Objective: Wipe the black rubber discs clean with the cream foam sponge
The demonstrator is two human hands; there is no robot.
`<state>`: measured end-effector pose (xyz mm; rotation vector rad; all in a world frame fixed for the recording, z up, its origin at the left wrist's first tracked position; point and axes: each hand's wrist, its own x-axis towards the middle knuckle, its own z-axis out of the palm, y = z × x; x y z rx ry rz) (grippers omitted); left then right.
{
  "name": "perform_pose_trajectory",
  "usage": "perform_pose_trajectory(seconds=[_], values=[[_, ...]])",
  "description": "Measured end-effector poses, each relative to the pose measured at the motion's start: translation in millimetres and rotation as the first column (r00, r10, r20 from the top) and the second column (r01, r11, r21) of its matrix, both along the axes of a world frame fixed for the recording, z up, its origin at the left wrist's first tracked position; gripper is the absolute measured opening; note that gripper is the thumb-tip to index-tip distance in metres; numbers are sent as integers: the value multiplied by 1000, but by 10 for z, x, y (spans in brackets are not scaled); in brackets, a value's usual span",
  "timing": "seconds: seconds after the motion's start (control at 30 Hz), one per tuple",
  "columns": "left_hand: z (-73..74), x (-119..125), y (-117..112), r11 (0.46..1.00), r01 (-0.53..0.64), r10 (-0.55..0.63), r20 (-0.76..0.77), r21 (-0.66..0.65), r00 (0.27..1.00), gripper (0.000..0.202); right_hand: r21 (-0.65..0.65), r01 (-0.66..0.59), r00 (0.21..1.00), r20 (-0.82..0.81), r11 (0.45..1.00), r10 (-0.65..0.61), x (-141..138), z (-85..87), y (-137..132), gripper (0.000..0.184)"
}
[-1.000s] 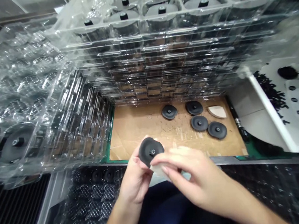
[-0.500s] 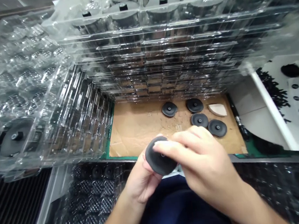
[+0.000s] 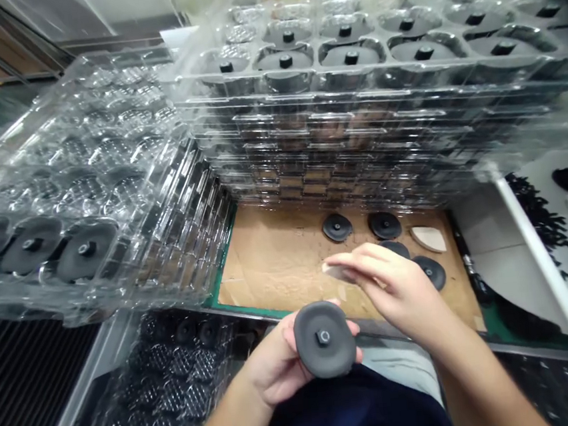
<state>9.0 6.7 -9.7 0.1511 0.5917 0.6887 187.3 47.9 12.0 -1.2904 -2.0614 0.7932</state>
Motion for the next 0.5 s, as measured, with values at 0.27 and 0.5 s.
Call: perform_pose_trajectory(seconds=[0.27,0.5], values=[[-40,-105,21,1000,-17,20,109,-27,994,28,-239,105,993,85,965,-87,-29,-826,-303,26],[-5,-101,48,999,-40,39,59,15,998,35,29,227,974,-16,973,-227,-70,-78,-252,24]])
